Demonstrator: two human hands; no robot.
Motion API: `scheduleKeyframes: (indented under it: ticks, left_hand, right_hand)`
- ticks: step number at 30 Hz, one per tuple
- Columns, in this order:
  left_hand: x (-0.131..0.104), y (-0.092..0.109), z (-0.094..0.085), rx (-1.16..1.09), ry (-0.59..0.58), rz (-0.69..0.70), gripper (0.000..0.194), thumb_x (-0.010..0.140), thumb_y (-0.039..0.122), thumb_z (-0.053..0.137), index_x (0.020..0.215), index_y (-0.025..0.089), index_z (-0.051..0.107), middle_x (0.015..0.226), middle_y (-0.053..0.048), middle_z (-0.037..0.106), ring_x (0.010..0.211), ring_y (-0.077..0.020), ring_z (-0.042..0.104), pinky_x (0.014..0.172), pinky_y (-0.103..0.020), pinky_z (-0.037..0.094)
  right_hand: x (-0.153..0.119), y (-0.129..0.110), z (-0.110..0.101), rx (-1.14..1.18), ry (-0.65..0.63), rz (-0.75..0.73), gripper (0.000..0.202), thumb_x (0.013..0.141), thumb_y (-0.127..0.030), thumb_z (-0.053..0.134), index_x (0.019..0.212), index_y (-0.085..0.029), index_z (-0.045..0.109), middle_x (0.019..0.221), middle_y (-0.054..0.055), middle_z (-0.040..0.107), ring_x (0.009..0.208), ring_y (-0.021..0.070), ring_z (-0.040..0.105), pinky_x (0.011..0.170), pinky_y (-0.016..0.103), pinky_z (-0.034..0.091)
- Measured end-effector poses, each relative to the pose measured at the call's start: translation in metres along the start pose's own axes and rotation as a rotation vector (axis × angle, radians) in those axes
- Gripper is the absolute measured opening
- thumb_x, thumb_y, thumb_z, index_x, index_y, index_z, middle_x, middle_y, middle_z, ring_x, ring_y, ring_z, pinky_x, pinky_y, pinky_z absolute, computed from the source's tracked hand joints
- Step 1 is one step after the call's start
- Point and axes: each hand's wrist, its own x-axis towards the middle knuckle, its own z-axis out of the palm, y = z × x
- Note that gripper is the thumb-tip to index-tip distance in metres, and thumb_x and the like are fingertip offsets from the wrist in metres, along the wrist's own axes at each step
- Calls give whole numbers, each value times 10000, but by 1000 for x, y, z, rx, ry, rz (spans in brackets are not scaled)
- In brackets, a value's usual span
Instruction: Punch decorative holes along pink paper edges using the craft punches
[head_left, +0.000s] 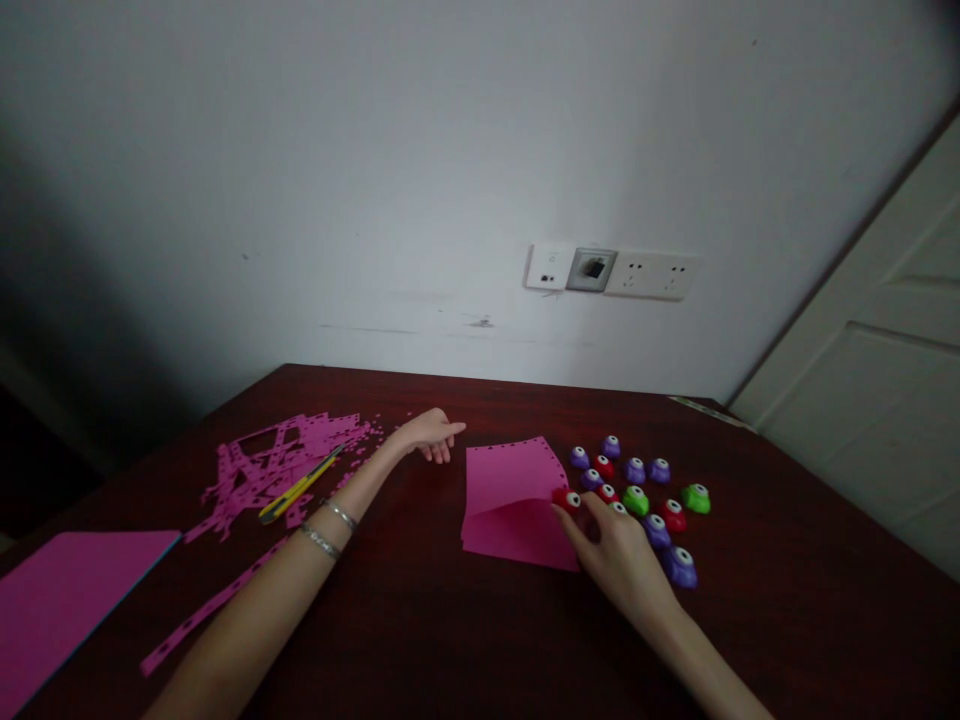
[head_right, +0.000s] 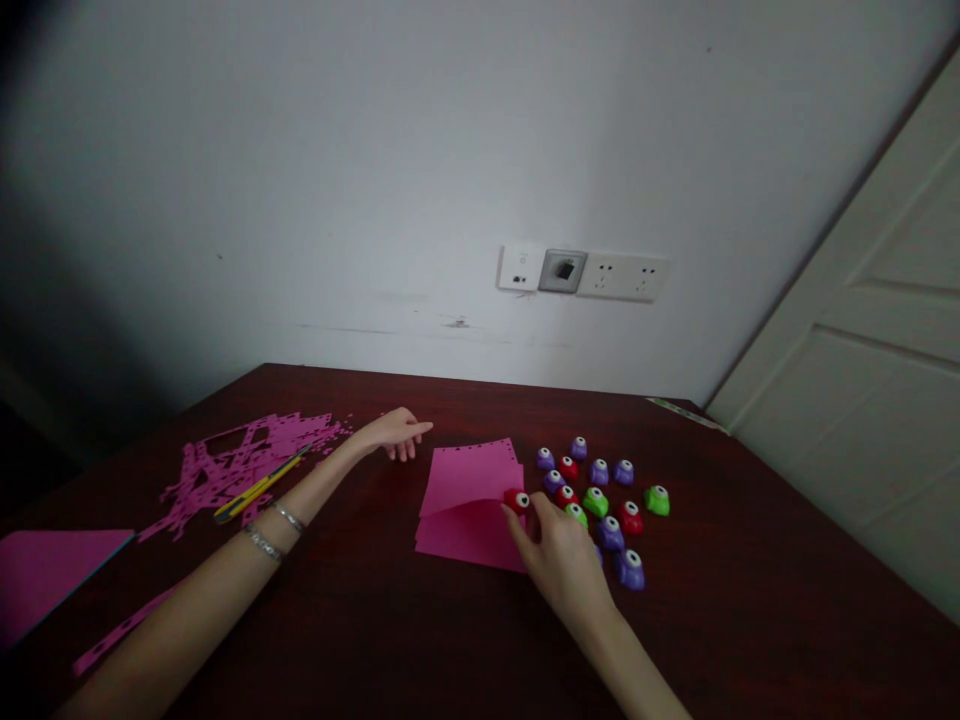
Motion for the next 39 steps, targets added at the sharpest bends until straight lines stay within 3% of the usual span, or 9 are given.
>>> scheduleKeyframes:
  ticks: [5, 8, 18, 23, 26, 29, 31, 35, 39]
  left_hand:
    - [-14, 3, 0, -15, -397, -55, 503, 728, 640, 485, 651, 143, 517, 645, -138, 676, 551, -197, 635, 428, -234, 378]
    - [-20, 7, 5, -74, -457, -15, 482, 691, 630, 546, 740, 151, 526, 685, -123, 685, 580, -202, 646, 415, -222, 368]
    - [-7, -3, 16, -366, -257, -7, 388, 737, 441, 603, 945, 124, 519, 762, -117, 667, 621, -188, 646, 463, -245, 430]
    - [-1, -5, 17, -271, 53, -18, 403, 793, 321, 550, 1114, 115, 419, 767, -66, 621, 509, -112, 574, 444, -220, 431]
    - [5, -6, 18, -231, 188, 79, 348, 761, 256, 574, 1060, 105, 482, 828, -71, 598, 597, -112, 577, 451, -200, 434]
    - [6, -3, 16, -181, 206, 188, 223, 746, 274, 577, 891, 105, 577, 779, -64, 606, 622, -119, 566, 435, -189, 413]
    - [2, 2, 14, -136, 110, 189, 253, 765, 360, 551, 759, 110, 588, 703, -63, 624, 552, -112, 556, 416, -194, 389]
    - [-14, 10, 9, -12, -259, 57, 480, 762, 584, 473, 613, 131, 535, 610, -99, 653, 487, -149, 591, 411, -222, 382]
    - [-29, 10, 9, -58, -319, -17, 455, 734, 607, 508, 780, 155, 521, 593, -104, 664, 533, -208, 633, 423, -253, 399]
  right_hand:
    - [-2, 3, 4, 64, -4, 40, 349, 844, -500, 443, 652, -211, 480, 527, -8, 559, 473, 137, 521, 492, 244, 350]
    - [-2, 3, 5, 62, -28, 52, 353, 844, -502, 442, 647, -211, 472, 528, -6, 562, 479, 139, 525, 496, 245, 351]
    - [-1, 4, 7, 26, -113, 88, 331, 846, -485, 433, 662, -213, 475, 551, 10, 586, 506, 165, 560, 490, 252, 356]
    - [-1, 5, 8, 70, -75, 69, 332, 849, -489, 429, 667, -213, 469, 542, 4, 571, 493, 157, 546, 491, 250, 358]
    - [-2, 4, 8, 101, -36, 56, 341, 854, -496, 421, 676, -211, 477, 544, 3, 567, 486, 152, 535, 502, 254, 369]
    - [-3, 3, 6, 138, 6, 56, 345, 853, -503, 422, 694, -206, 495, 560, 7, 575, 491, 146, 531, 500, 249, 373]
    - [-3, 3, 5, 153, 22, 60, 342, 849, -507, 431, 702, -206, 502, 567, 6, 577, 501, 145, 531, 492, 244, 370]
    - [-3, 2, 5, 154, 34, 64, 348, 845, -506, 440, 659, -213, 467, 546, -7, 549, 492, 135, 509, 485, 237, 359]
    - [-1, 1, 7, 163, 71, 71, 380, 831, -513, 461, 598, -217, 414, 497, -30, 489, 445, 113, 457, 456, 226, 338]
